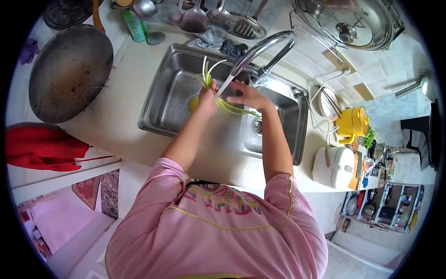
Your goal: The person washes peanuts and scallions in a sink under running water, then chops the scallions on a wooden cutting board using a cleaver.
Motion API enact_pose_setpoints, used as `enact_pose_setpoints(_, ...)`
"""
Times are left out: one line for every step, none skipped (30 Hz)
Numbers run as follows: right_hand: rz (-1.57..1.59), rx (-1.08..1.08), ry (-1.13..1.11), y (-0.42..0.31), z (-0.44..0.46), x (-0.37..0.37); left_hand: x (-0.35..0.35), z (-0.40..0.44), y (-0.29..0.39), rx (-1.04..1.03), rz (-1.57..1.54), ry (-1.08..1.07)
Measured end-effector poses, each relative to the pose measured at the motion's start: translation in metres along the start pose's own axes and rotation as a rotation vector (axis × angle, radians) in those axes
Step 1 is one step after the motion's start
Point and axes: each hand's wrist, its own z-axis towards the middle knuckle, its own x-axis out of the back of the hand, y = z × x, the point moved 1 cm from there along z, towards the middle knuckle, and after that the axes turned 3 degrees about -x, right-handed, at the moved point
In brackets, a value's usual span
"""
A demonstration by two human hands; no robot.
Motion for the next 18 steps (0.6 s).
enact_pose_setpoints(0.135,-0.056,0.069,0.002,0.007,-0.004,0.002,0.001,-0.001,-0.033,0.155,0.039)
enact_pose_setpoints(0.272,-0.115,0.139,0.005,0.013,-0.009,0.003,0.002,-0.003,-0.031,0.164,0.017)
enact_pose_setpoints(0.223,-0.056,0.239,0.005,0.021,-0.016,0.005,0.003,-0.005,-0.027,0.175,-0.005)
enact_pose_setpoints(0.423,-0.100,0.203,0.002,0.027,-0.027,0.006,0.002,-0.006,-0.024,0.185,-0.028)
enact_pose_setpoints(0.622,-0.143,0.163,-0.004,0.033,-0.038,0.005,-0.003,-0.006,-0.048,0.243,-0.031)
enact_pose_setpoints(0.820,-0.187,0.120,-0.010,0.039,-0.049,0.009,0.006,-0.015,-0.077,0.358,0.022)
enact_pose_setpoints(0.825,-0.300,0.081,-0.016,0.045,-0.055,0.008,0.007,-0.017,-0.105,0.473,0.076)
enact_pose_setpoints(0.812,-0.279,0.105,-0.020,0.052,-0.060,0.009,0.008,-0.020,-0.063,0.552,0.117)
enact_pose_setpoints(0.801,-0.259,0.129,-0.021,0.059,-0.067,0.010,0.008,-0.023,-0.016,0.629,0.154)
enact_pose_setpoints(0.789,-0.240,0.153,-0.017,0.065,-0.072,0.012,0.011,-0.024,-0.098,0.646,0.118)
enact_pose_setpoints(0.913,-0.257,0.117,-0.007,0.076,-0.076,0.014,0.015,-0.025,-0.180,0.662,0.083)
enact_pose_setpoints(0.991,-0.301,0.139,0.004,0.084,-0.082,0.016,0.018,-0.025,-0.262,0.679,0.047)
enact_pose_setpoints(1.068,-0.344,0.162,0.002,0.086,-0.081,0.017,0.019,-0.024,-0.280,0.694,0.049)
enact_pose_setpoints(1.145,-0.387,0.186,0.000,0.088,-0.081,0.018,0.019,-0.023,-0.299,0.710,0.050)
enact_pose_setpoints(1.130,-0.466,0.180,0.000,0.086,-0.079,0.018,0.020,-0.021,-0.318,0.724,0.051)
enact_pose_setpoints(1.147,-0.442,0.122,0.004,0.089,-0.080,0.026,0.029,-0.028,-0.290,0.624,0.036)
enact_pose_setpoints(1.162,-0.418,0.062,0.009,0.092,-0.082,0.030,0.032,-0.030,-0.261,0.523,0.022)
enact_pose_setpoints(1.178,-0.398,0.004,0.016,0.094,-0.084,0.031,0.033,-0.035,-0.290,0.588,0.000)
